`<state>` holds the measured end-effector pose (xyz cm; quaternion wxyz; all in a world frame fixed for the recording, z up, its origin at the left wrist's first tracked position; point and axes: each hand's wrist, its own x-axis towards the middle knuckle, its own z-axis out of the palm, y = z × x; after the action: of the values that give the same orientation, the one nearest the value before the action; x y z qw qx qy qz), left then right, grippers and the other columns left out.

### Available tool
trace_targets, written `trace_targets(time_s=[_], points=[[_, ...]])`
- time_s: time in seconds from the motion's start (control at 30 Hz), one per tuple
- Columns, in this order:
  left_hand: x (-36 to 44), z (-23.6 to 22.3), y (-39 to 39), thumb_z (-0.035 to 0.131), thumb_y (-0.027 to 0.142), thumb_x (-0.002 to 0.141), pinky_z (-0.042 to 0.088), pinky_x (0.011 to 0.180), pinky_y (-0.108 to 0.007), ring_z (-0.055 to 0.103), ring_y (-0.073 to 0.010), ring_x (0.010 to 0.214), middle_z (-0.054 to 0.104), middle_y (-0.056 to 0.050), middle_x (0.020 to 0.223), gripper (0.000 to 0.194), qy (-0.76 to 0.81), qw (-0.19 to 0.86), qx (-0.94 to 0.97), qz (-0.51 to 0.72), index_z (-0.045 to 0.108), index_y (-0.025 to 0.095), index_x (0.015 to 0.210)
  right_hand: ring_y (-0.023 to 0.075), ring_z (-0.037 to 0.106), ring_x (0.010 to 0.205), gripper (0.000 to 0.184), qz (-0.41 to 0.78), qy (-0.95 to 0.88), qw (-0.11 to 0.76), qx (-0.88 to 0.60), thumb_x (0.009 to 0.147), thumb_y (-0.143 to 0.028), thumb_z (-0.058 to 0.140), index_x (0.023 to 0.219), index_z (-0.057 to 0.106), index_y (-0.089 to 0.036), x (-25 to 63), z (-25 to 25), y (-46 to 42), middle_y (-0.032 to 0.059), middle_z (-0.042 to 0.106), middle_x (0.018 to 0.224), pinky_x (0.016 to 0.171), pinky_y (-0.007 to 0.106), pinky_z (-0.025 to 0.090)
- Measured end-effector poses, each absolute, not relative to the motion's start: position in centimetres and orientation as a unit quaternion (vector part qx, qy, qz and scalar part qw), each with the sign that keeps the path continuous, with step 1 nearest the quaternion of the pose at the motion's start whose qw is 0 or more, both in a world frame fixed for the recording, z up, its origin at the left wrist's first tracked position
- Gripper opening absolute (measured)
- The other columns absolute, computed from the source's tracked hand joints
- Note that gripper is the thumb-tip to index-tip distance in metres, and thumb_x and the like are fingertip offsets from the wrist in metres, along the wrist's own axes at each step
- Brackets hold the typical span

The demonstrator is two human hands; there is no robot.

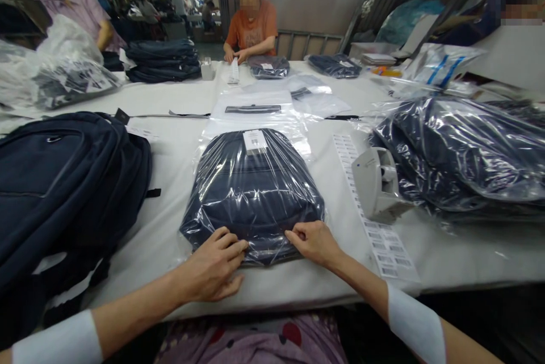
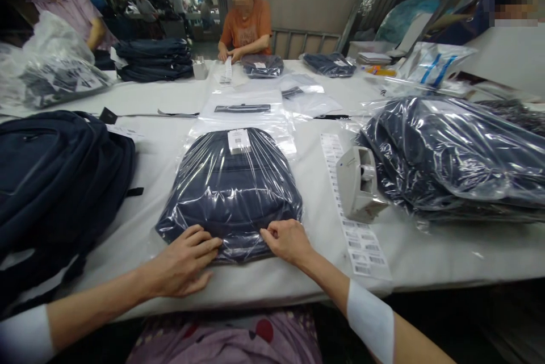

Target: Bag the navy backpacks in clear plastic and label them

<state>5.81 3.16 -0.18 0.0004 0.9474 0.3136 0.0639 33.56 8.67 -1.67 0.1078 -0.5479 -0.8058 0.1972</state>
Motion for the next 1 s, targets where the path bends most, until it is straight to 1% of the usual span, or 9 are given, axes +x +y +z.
trace_targets(time_s=[0.13,0.2,0.3,0.4,0.5,0.6,0.7,0.83,1.0], points=[[9.2,-1.5,3.7,0.049,0.063,0.084,0.036,0.068,-0.038,0.051,-0.0208,0.069,0.056,-0.005,0.073,0.048,0.428,-0.065,0.899,0.069,0.056,0.017,0.070,0.0126,0.056,0.051,0.035,0.198,-0.799,0.098,-0.559,0.083,-0.040,0.053,0.055,0.062,-0.020,33.8,-1.7,8.7,0.0005,0.063,0.052,0.054,0.024,0.032],[10.0,-1.5,4.3,0.050,0.063,0.083,0.033,0.065,-0.036,0.051,-0.0202,0.069,0.055,-0.004,0.076,0.046,0.454,-0.037,0.887,0.070,0.058,0.018,0.082,0.0132,0.058,0.052,0.035,0.201,-0.799,0.092,-0.559,0.082,-0.039,0.053,0.054,0.063,-0.020,33.7,-1.7,8.9,0.0011,0.065,0.054,0.054,0.024,0.033],[10.1,-1.1,4.9,0.054,0.046,0.089,0.031,0.069,-0.033,0.053,-0.0179,0.078,0.057,-0.002,0.090,0.030,0.462,0.065,0.880,0.090,0.056,0.024,0.109,0.0143,0.060,0.052,0.035,0.238,-0.797,0.089,-0.548,0.081,-0.038,0.055,0.052,0.062,-0.019,33.4,-1.5,9.5,0.0020,0.066,0.053,0.054,0.024,0.037],[9.6,-0.8,4.9,0.049,0.034,0.093,0.029,0.071,-0.033,0.055,-0.0161,0.081,0.058,0.000,0.089,0.016,0.467,0.140,0.868,0.099,0.058,0.025,0.103,0.0156,0.062,0.051,0.045,0.383,-0.740,0.108,-0.542,0.088,-0.044,0.044,0.059,0.065,-0.017,34.5,-0.4,10.5,0.0048,0.067,0.054,0.052,0.024,0.043],[9.4,-1.0,4.8,0.048,0.032,0.094,0.028,0.072,-0.033,0.056,-0.0156,0.081,0.059,0.000,0.087,0.015,0.464,0.173,0.863,0.105,0.060,0.024,0.096,0.0188,0.070,0.068,0.050,0.466,-0.691,0.195,-0.518,0.095,-0.043,0.027,0.095,0.068,-0.013,38.6,1.6,10.6,0.0099,0.074,0.078,0.062,0.029,0.054],[9.5,-1.4,4.8,0.048,0.033,0.094,0.027,0.071,-0.033,0.055,-0.0143,0.078,0.060,0.001,0.086,0.016,0.456,0.181,0.864,0.113,0.061,0.024,0.095,0.0263,0.057,0.116,0.045,0.279,-0.804,0.251,-0.460,0.086,-0.027,0.046,0.130,0.051,-0.018,44.6,2.7,9.0,0.0135,0.060,0.127,0.097,0.044,0.047],[9.5,-1.6,4.9,0.047,0.034,0.095,0.026,0.071,-0.033,0.055,-0.0136,0.077,0.060,0.001,0.086,0.018,0.456,0.184,0.863,0.111,0.061,0.024,0.092,0.0333,0.030,0.137,0.061,0.040,-0.902,0.161,-0.398,0.076,-0.010,0.054,0.135,0.046,-0.023,48.7,1.4,6.8,0.0135,0.038,0.147,0.108,0.060,0.027],[9.5,-1.6,4.9,0.046,0.035,0.096,0.026,0.071,-0.033,0.055,-0.0134,0.078,0.060,0.002,0.086,0.019,0.456,0.185,0.865,0.101,0.062,0.025,0.093,0.0313,0.031,0.136,0.049,-0.062,-0.934,0.130,-0.327,0.080,-0.006,0.056,0.124,0.056,-0.027,48.4,-1.6,5.9,0.0120,0.047,0.141,0.107,0.061,0.026],[9.0,-1.8,4.8,0.044,0.032,0.097,0.026,0.070,-0.033,0.054,-0.0117,0.073,0.060,0.002,0.082,0.020,0.434,0.175,0.876,0.116,0.062,0.025,0.094,0.0177,0.063,0.104,0.017,0.156,-0.917,0.248,-0.270,0.091,-0.020,0.052,0.100,0.066,-0.023,45.3,-1.4,6.6,0.0045,0.071,0.103,0.098,0.040,0.045]])
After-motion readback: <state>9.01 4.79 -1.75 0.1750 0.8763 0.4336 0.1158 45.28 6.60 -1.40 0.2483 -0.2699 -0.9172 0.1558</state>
